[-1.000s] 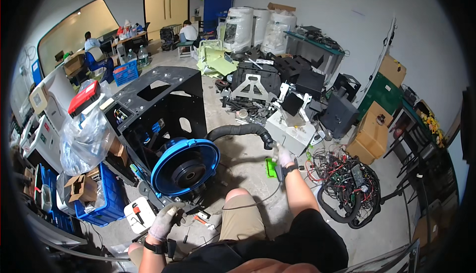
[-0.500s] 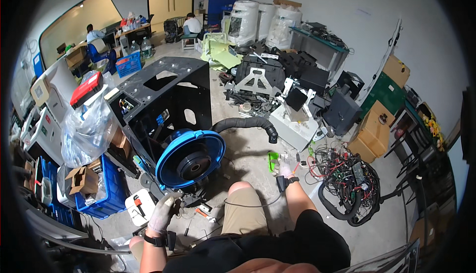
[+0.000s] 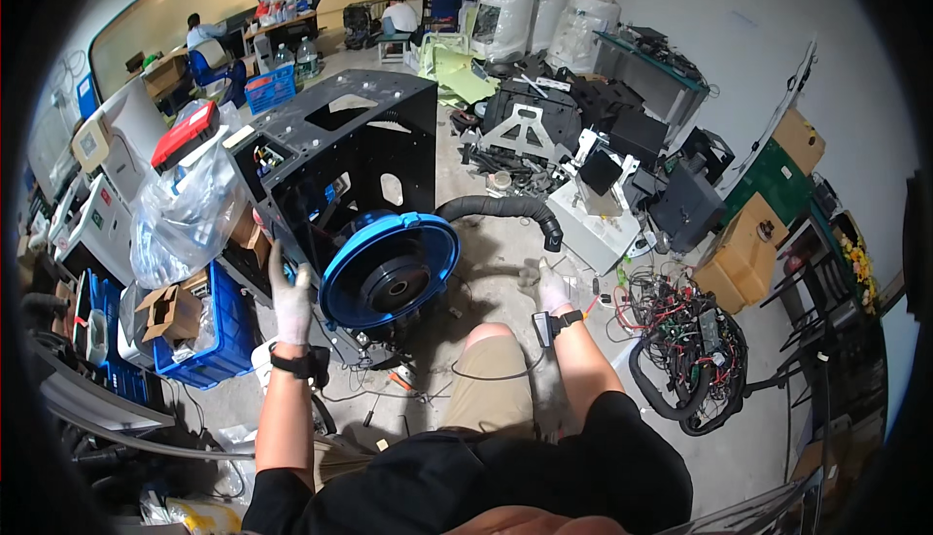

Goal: The recorder is disassembling and working on the internals of a large electronic device, possibly a specialized computer or robot component.

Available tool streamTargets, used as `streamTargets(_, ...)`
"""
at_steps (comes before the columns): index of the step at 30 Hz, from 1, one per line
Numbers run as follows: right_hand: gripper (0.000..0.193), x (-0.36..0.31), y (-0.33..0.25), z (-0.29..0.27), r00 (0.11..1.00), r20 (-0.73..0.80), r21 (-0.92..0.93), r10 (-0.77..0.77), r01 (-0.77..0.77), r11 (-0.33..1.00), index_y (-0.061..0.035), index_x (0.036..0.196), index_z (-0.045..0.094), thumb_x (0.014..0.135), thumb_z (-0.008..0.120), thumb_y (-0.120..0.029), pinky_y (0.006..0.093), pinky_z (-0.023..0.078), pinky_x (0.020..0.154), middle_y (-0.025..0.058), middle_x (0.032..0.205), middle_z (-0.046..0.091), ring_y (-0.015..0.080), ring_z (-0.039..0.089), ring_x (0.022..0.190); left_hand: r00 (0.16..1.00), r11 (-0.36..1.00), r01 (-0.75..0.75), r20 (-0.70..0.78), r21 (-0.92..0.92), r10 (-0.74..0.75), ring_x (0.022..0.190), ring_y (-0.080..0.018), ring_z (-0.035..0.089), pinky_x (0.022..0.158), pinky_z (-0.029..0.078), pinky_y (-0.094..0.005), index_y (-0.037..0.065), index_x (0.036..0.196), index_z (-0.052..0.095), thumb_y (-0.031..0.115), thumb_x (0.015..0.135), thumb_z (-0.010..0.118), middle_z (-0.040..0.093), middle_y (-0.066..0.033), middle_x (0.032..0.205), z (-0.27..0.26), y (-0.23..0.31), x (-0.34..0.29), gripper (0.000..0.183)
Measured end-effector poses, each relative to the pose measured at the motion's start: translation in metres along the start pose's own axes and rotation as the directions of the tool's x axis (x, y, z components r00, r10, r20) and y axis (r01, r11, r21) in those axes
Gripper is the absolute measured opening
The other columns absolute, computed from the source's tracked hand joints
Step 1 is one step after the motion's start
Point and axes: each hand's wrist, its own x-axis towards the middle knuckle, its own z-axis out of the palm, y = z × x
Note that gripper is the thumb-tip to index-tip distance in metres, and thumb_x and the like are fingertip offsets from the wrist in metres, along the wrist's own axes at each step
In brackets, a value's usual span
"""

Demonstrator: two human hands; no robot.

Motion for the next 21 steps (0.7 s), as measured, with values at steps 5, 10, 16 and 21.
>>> streamTargets(5,0.046,-0.034,-0.024,0.058,0.911,-0.012,-0.558,-0.412,0.336,0.758,-0.0041,0.131,0.054,0.110,0.040,-0.043,0.0389,0.051,0.086,0.0078,0.111,0.064,0.0256,0.062,0.095,0.998,0.998,0.069,-0.003,-0.012,-0.069,0.145,-0.0304,0.038,0.118,0.030,-0.0369,0.000,0.154,0.035,0.023,0.099,0.060,0.041,-0.0218,0.156,0.025,-0.026,-0.012,0.065)
streamTargets(10,0.055,-0.084,-0.038,0.114,0.800,0.315,-0.268,-0.510,0.591,0.761,-0.0020,0.155,0.034,0.112,0.032,-0.036,0.0421,0.036,0.118,0.0131,0.157,0.041,0.0282,0.043,0.144,0.989,0.987,0.145,-0.016,-0.063,-0.147,0.150,-0.0314,0.032,0.122,0.023,-0.0357,-0.001,0.157,0.029,0.036,0.106,0.048,0.035,-0.0217,0.160,0.033,-0.055,-0.018,0.066)
streamTargets(16,0.051,-0.089,0.013,0.130,0.868,0.297,-0.213,-0.397,0.466,0.859,0.0000,0.151,0.040,0.113,0.030,-0.033,0.0422,0.038,0.116,0.0161,0.152,0.047,0.0282,0.046,0.141,0.977,0.935,0.212,0.089,-0.286,-0.194,0.158,-0.0282,0.001,0.126,0.004,-0.0332,-0.002,0.161,0.005,0.047,0.108,0.036,0.006,-0.0198,0.170,0.051,-0.061,-0.025,0.078)
streamTargets(21,0.042,-0.070,0.068,0.122,0.943,0.172,-0.280,-0.287,0.326,0.903,-0.0026,0.139,0.051,0.111,0.037,-0.031,0.0382,0.049,0.100,0.0141,0.131,0.063,0.0236,0.060,0.123,0.961,0.933,0.274,0.095,-0.234,-0.258,0.157,-0.0317,-0.009,0.126,-0.002,-0.0380,-0.001,0.161,-0.005,0.053,0.106,0.034,-0.005,-0.0239,0.169,0.066,-0.046,-0.032,0.086)
